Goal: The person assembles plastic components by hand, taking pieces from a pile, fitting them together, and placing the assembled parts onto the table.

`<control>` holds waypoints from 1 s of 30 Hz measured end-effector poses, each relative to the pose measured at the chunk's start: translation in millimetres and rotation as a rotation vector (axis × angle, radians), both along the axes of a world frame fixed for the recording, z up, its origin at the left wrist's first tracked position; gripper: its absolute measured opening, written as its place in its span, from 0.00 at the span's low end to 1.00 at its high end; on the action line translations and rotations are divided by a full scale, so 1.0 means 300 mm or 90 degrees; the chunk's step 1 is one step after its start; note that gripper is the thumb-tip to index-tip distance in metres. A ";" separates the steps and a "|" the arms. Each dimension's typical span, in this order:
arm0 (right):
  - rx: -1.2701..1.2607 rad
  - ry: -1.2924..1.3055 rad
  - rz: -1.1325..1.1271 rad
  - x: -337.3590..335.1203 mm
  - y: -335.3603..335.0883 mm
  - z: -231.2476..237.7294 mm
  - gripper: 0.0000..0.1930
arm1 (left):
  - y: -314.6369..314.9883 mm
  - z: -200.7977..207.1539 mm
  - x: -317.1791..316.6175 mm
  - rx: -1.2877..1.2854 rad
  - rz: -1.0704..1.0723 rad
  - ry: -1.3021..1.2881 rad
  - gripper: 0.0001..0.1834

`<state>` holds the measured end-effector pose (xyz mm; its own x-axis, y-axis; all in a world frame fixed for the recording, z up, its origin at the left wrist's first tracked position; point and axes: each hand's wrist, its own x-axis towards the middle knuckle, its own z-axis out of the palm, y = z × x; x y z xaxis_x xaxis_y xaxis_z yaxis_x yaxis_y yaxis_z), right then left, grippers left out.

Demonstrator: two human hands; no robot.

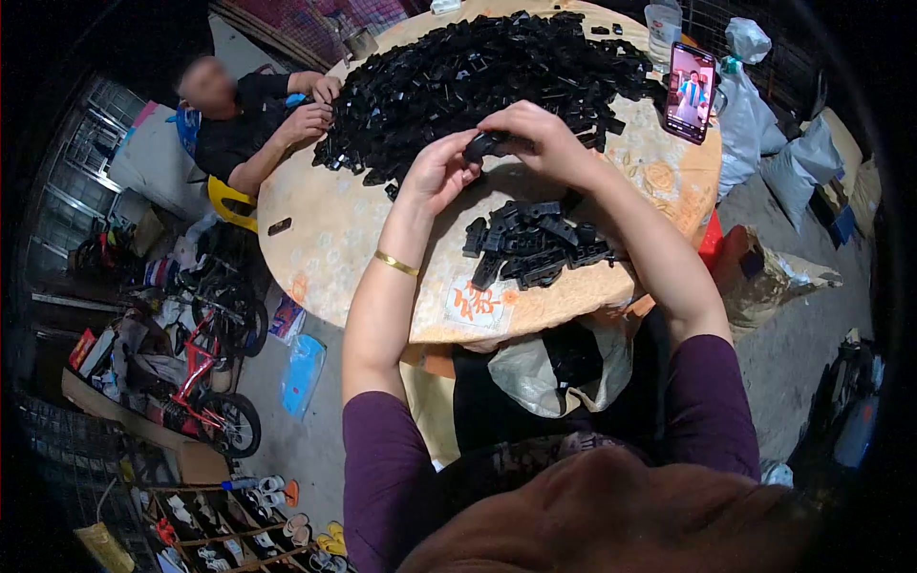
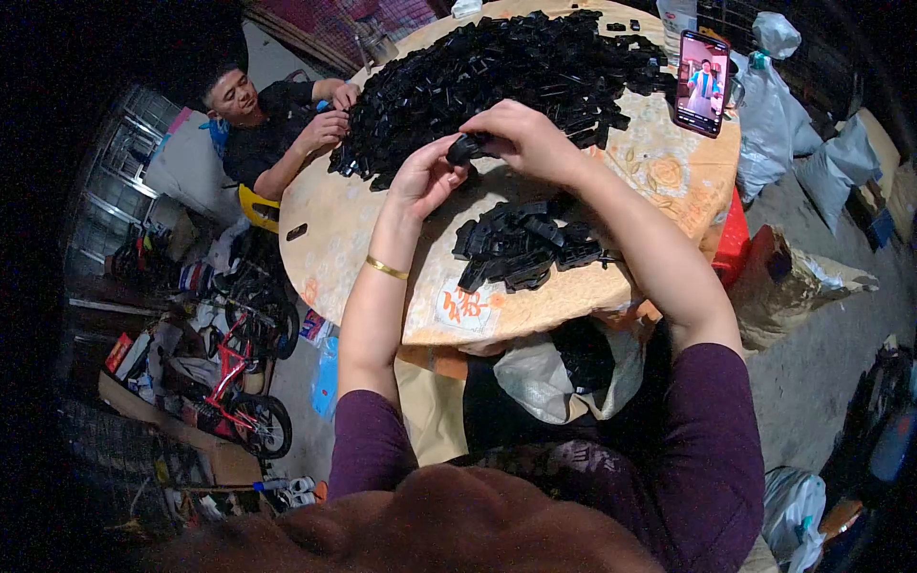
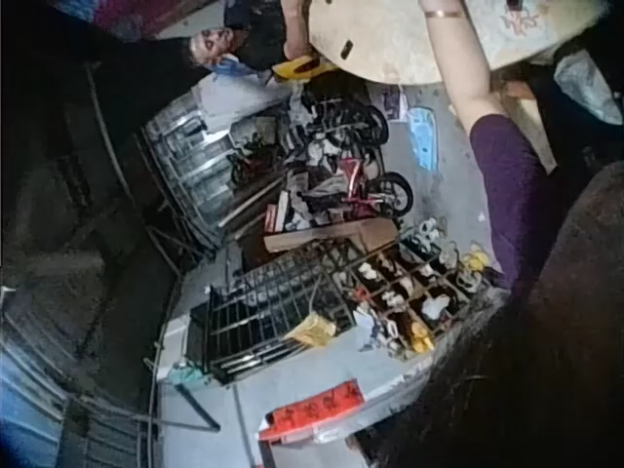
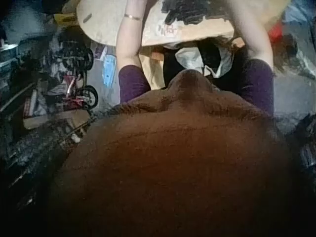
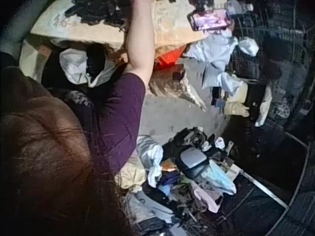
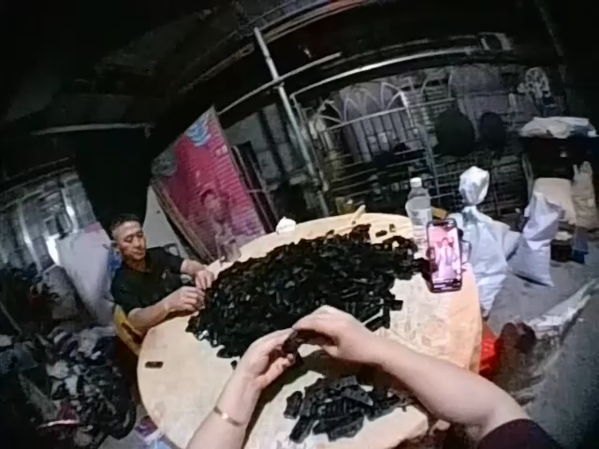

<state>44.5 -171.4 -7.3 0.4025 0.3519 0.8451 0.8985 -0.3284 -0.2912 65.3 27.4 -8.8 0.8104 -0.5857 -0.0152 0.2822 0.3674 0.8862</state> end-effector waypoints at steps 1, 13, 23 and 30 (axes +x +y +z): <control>-0.006 -0.009 -0.001 -0.001 0.000 -0.006 0.18 | -0.014 -0.002 -0.008 -0.001 -0.005 0.000 0.10; 0.056 0.198 -0.036 0.006 -0.008 -0.025 0.17 | -0.068 0.050 -0.075 -0.094 0.063 0.050 0.14; 0.170 0.463 0.084 0.011 -0.002 -0.020 0.18 | -0.062 0.028 -0.076 0.289 0.205 -0.341 0.14; 0.133 0.256 -0.028 0.005 0.021 -0.042 0.16 | -0.085 0.016 -0.074 0.207 0.274 -0.403 0.18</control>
